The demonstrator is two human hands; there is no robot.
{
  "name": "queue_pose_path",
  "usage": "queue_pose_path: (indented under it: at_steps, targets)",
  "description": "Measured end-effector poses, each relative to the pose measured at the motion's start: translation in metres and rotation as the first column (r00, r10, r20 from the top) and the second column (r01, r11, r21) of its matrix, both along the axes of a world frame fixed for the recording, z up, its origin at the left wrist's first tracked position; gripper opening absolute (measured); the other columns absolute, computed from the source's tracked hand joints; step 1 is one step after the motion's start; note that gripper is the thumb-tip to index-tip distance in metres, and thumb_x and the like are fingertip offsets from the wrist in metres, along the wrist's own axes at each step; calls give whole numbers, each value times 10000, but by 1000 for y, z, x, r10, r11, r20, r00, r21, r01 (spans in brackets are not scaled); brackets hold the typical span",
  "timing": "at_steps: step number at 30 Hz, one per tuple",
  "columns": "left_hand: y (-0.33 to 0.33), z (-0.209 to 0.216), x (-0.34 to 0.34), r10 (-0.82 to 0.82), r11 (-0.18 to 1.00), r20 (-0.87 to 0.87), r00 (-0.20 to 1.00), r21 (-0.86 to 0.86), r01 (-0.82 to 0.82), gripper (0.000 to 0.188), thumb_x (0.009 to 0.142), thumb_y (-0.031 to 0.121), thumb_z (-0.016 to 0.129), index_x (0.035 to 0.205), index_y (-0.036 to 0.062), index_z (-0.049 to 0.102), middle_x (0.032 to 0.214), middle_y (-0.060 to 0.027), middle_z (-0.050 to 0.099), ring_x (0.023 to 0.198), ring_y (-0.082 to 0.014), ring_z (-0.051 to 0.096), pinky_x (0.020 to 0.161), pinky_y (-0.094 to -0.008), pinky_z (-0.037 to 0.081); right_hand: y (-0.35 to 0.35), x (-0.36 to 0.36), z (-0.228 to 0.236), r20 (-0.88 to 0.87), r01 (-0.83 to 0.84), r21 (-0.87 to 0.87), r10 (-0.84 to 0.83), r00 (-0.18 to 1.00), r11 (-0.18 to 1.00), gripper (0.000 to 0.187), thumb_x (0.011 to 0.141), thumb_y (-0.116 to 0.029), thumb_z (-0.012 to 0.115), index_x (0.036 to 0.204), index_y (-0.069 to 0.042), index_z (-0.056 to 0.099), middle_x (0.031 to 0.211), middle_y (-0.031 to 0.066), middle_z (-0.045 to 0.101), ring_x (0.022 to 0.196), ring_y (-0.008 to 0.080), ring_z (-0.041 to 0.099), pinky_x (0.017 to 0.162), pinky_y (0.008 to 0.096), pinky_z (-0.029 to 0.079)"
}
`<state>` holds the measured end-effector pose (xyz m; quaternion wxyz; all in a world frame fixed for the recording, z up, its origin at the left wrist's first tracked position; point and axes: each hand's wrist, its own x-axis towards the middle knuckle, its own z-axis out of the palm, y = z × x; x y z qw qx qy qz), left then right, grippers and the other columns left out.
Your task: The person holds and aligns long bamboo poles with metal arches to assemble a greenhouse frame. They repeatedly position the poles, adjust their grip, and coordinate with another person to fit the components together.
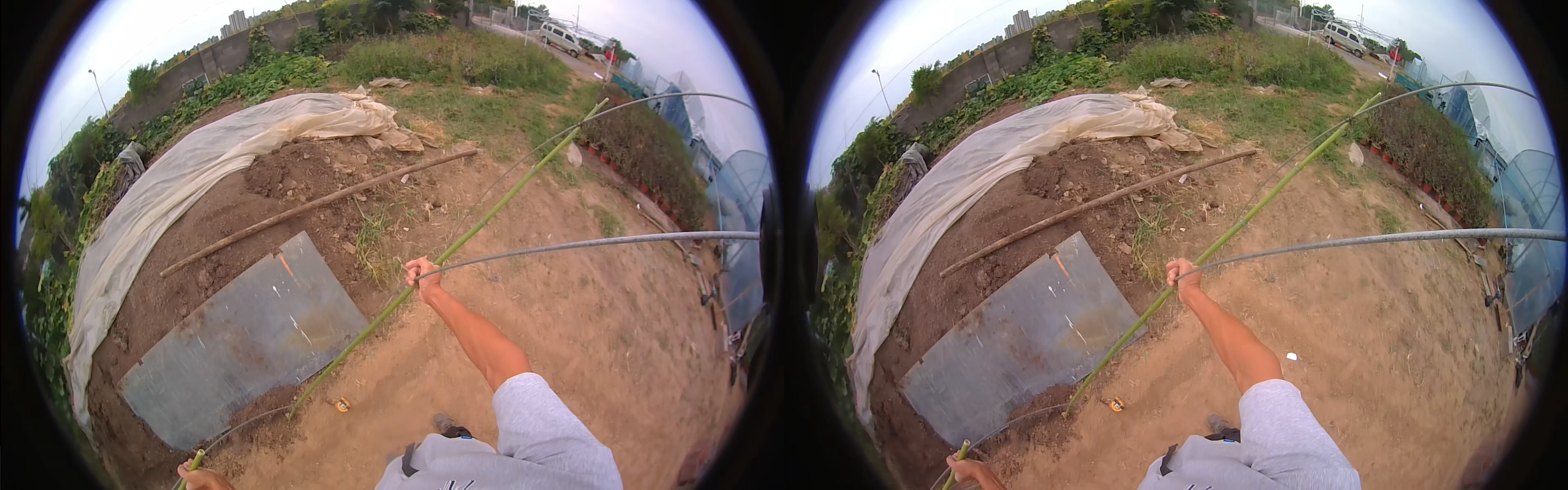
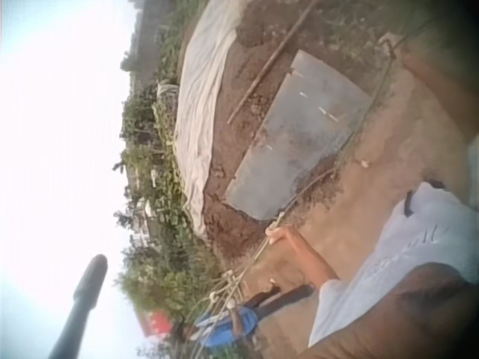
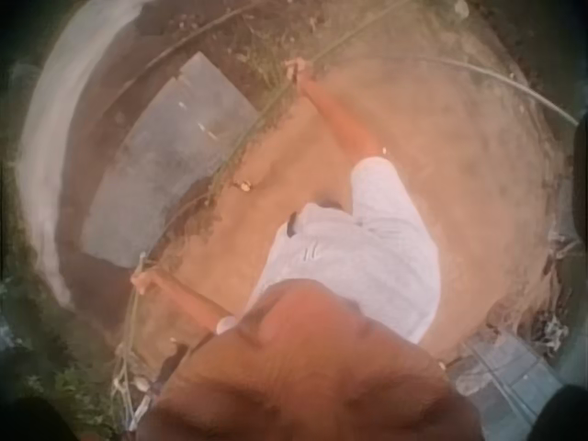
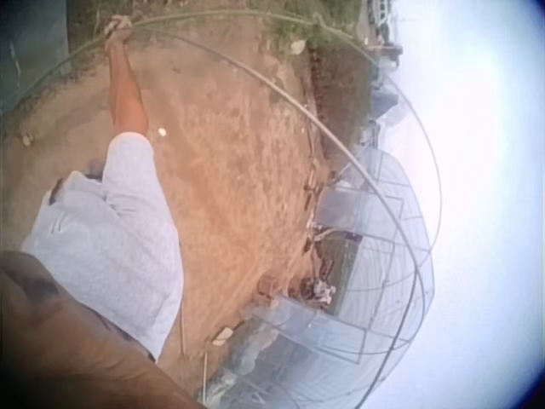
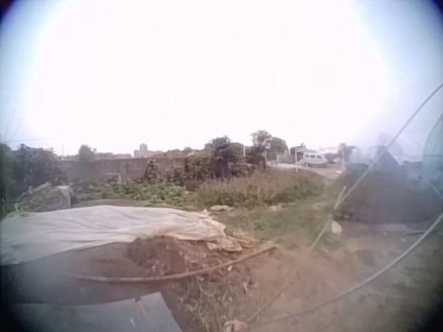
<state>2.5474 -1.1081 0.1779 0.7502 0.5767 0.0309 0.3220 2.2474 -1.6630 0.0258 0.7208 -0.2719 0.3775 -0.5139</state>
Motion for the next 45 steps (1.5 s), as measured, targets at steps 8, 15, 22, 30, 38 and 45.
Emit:
queue_pose_path:
  at_steps: [8,15,22,30,38,45]
  targets:
    - [-13,5,-2,89,995,-70,994,-40,-92,298,785,180,640,669,-88,580,698,-129,598,650,-225,594,640,-357,510,-1,0,0,4,2,8,-2,1000,1000,181,856,-111,540,774,45,580,507,68,484,411,169,434,429,322,384]
    - [-2,-4,1,33,999,34,999,-29,-32,304,798,177,642,697,-100,569,715,-135,591,656,-227,593,632,-364,508,3,1,5,-1,27,16,-27,1000,1000,179,857,-96,546,751,43,583,501,71,489,395,170,428,413,322,376]
    - [-1,-15,14,97,990,40,994,-108,-92,286,810,148,636,685,-97,560,711,-134,583,646,-224,587,620,-355,503,2,2,7,24,24,35,-25,999,999,181,859,-89,546,744,45,584,496,75,490,390,171,429,413,324,377]
    - [-12,9,0,-49,991,5,999,-123,49,269,803,124,643,668,-84,537,703,-119,572,641,-212,581,602,-351,496,2,-2,5,-19,21,29,-21,1000,999,183,870,-104,536,771,43,583,498,73,484,399,174,424,437,324,387]
    - [-2,1,16,40,990,-88,995,-134,-52,242,793,106,643,672,-67,525,699,-113,569,624,-215,579,591,-340,497,2,0,8,9,8,34,-8,1000,999,176,882,-93,531,777,40,581,507,74,476,415,169,416,433,330,380]
    - [5,-23,24,-61,981,185,981,-171,93,254,799,111,647,687,-91,539,705,-118,577,630,-210,589,588,-335,506,4,2,10,-7,9,23,-9,1000,1000,186,891,-96,537,777,44,581,507,70,474,420,161,409,424,320,374]
